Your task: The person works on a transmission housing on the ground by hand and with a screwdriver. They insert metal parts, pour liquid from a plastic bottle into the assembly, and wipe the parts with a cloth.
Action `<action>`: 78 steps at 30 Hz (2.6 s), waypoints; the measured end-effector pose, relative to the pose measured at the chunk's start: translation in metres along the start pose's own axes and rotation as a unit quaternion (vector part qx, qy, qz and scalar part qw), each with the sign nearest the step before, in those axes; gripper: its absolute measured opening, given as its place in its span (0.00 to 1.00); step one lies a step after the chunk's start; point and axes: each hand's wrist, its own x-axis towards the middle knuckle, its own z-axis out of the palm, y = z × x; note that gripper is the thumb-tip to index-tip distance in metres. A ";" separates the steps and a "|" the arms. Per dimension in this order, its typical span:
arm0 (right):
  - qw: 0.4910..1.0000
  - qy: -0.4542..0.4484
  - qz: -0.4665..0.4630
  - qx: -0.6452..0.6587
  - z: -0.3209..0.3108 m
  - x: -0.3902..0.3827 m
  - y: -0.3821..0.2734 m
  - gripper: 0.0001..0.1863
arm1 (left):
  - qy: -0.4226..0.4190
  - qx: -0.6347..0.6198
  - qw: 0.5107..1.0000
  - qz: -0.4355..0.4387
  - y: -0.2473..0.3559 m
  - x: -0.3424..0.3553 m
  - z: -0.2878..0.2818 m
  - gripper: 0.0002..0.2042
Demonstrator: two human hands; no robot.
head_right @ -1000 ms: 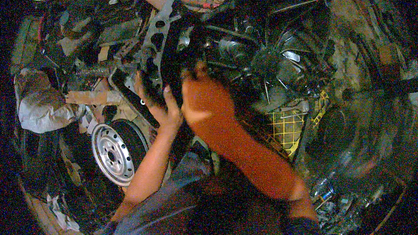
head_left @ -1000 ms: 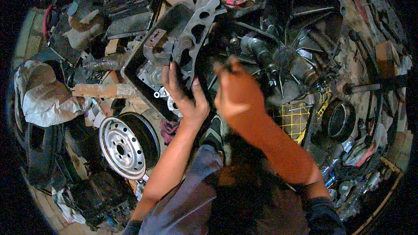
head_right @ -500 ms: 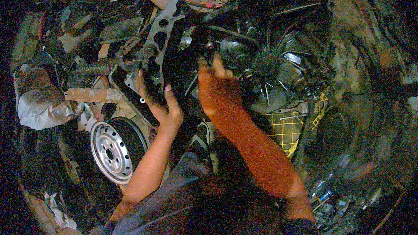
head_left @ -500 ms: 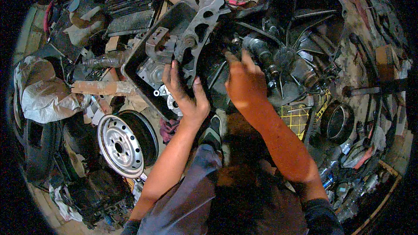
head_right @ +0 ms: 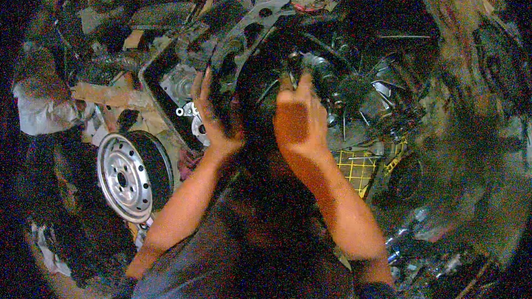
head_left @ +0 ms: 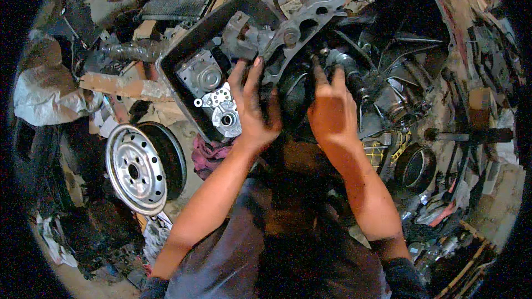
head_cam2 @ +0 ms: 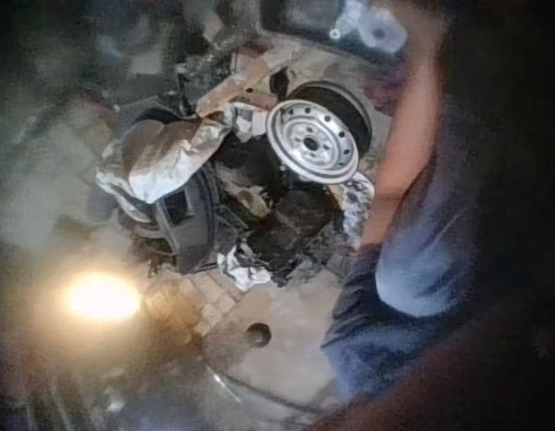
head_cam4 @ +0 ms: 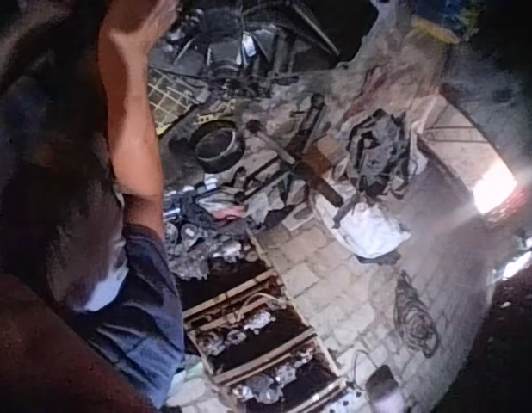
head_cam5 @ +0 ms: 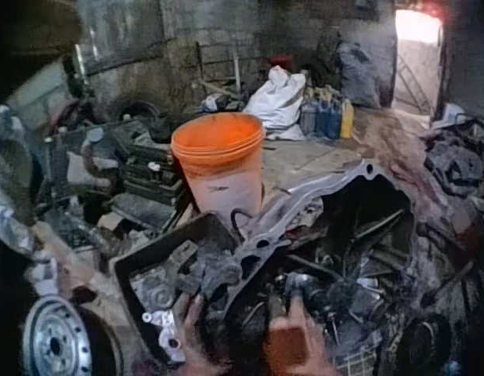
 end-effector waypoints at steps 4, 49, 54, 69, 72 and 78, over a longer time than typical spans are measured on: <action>0.994 0.085 -0.027 0.064 0.008 0.004 -0.003 0.35 | 0.008 -0.024 1.000 -0.017 -0.006 -0.001 0.005 0.33; 0.994 0.087 -0.054 0.033 0.006 0.018 -0.014 0.17 | 0.043 -0.013 0.999 0.012 -0.014 -0.002 0.012 0.34; 0.998 -0.042 -0.027 0.050 -0.019 -0.002 -0.011 0.25 | 0.038 0.002 0.999 0.002 -0.009 -0.003 0.010 0.34; 0.993 0.065 0.018 0.099 0.020 0.002 0.010 0.29 | 0.026 -0.012 0.999 0.013 -0.007 0.000 0.007 0.33; 0.994 0.037 0.067 0.073 0.019 -0.019 0.017 0.31 | 0.024 0.004 1.000 -0.006 -0.008 -0.005 0.006 0.33; 0.996 0.031 0.034 0.082 0.022 -0.008 0.012 0.34 | 0.027 -0.013 0.999 0.012 -0.007 0.000 0.007 0.34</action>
